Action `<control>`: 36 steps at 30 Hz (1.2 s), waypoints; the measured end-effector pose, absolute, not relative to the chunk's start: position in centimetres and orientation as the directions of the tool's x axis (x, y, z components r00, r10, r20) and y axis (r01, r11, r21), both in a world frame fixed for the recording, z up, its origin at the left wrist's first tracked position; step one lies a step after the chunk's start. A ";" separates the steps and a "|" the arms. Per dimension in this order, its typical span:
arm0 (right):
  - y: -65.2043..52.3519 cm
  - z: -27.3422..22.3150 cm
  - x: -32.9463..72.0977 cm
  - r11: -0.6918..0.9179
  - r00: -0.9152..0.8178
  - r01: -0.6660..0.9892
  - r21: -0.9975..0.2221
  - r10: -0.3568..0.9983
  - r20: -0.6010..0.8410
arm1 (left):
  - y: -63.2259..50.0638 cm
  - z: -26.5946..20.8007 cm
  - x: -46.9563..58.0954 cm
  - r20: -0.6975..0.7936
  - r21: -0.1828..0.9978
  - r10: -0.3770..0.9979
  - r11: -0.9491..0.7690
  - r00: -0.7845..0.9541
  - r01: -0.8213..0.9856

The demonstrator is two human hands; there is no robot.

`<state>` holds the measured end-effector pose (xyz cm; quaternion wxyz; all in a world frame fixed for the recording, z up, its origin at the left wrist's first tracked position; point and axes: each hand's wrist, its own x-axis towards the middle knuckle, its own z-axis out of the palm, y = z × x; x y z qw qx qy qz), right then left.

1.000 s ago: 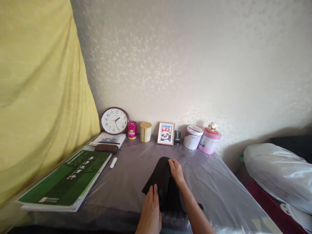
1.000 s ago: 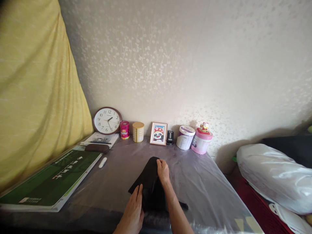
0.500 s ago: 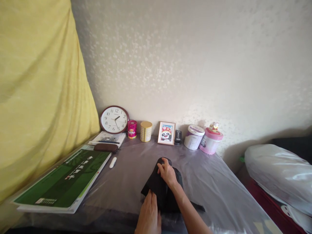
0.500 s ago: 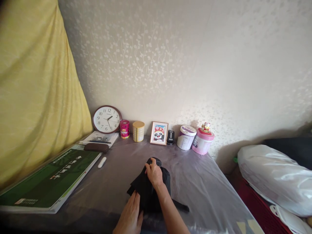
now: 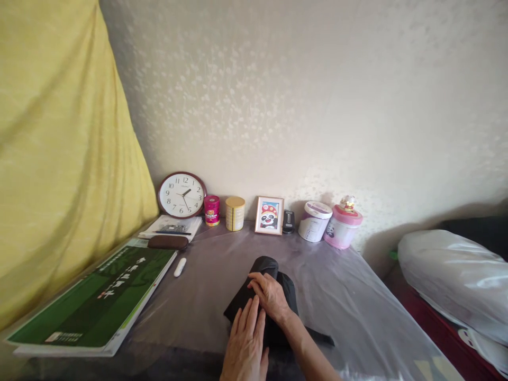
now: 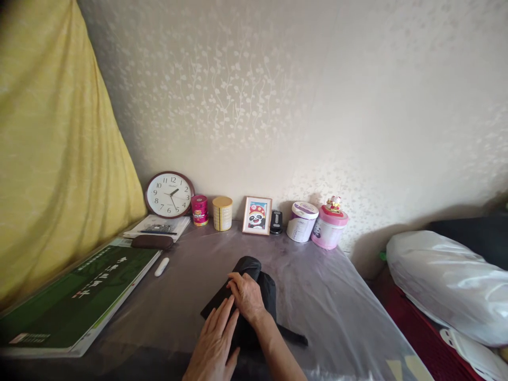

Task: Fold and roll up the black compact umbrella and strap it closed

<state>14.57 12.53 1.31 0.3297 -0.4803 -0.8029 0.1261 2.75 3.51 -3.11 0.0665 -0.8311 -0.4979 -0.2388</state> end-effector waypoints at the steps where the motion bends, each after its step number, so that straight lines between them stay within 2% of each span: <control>1: 12.4 1.2 14.8 0.534 -0.335 0.674 -0.510 0.837 0.433 | 3.7 -3.5 2.9 0.427 0.134 0.811 -0.493 0.399 0.860; 7: 12.7 -0.2 16.6 0.672 -0.413 0.611 -0.420 0.722 0.555 | 4.2 -4.7 3.1 0.173 0.253 0.922 -0.382 0.347 0.889; 10: 14.0 -0.8 17.3 0.640 -0.390 0.650 -0.410 0.744 0.542 | 4.1 -2.9 3.4 0.023 0.333 0.940 -0.327 0.339 0.884; 14: 16.7 -1.4 17.7 0.581 -0.367 0.698 -0.418 0.792 0.488 | 3.9 -0.6 3.7 -0.109 0.346 0.950 -0.239 0.291 0.908; 18: 19.5 -1.6 18.1 0.531 -0.323 0.724 -0.440 0.825 0.464 | 4.0 -0.8 3.5 -0.079 0.403 0.955 -0.232 0.286 0.885; 21: 20.2 -1.2 18.4 0.421 -0.222 0.785 -0.454 0.876 0.428 | 4.1 -1.5 3.4 -0.040 0.425 0.953 -0.257 0.302 0.868; 23: 19.5 -0.7 18.5 0.345 -0.116 0.816 -0.464 0.884 0.454 | 4.2 -1.8 3.6 -0.062 0.413 0.956 -0.238 0.288 0.879; 25: 17.7 -0.3 18.3 0.357 -0.060 0.798 -0.485 0.849 0.525 | 4.3 -1.9 3.8 -0.088 0.398 0.956 -0.223 0.279 0.890; 27: 15.4 -0.2 17.7 0.468 -0.123 0.728 -0.501 0.808 0.577 | 4.3 -1.8 3.9 -0.094 0.393 0.955 -0.225 0.282 0.892; 29: 13.7 -0.4 17.1 0.576 -0.283 0.663 -0.478 0.784 0.552 | 4.1 -1.5 3.9 -0.091 0.391 0.954 -0.229 0.285 0.892; 32: 13.7 -1.0 16.6 0.597 -0.350 0.683 -0.421 0.773 0.530 | 3.8 -0.8 3.8 -0.100 0.387 0.954 -0.225 0.283 0.894; 36: 16.5 -1.3 18.2 0.387 -0.107 0.795 -0.467 0.847 0.520 | 3.4 -0.3 3.6 -0.057 0.450 0.951 -0.248 0.304 0.858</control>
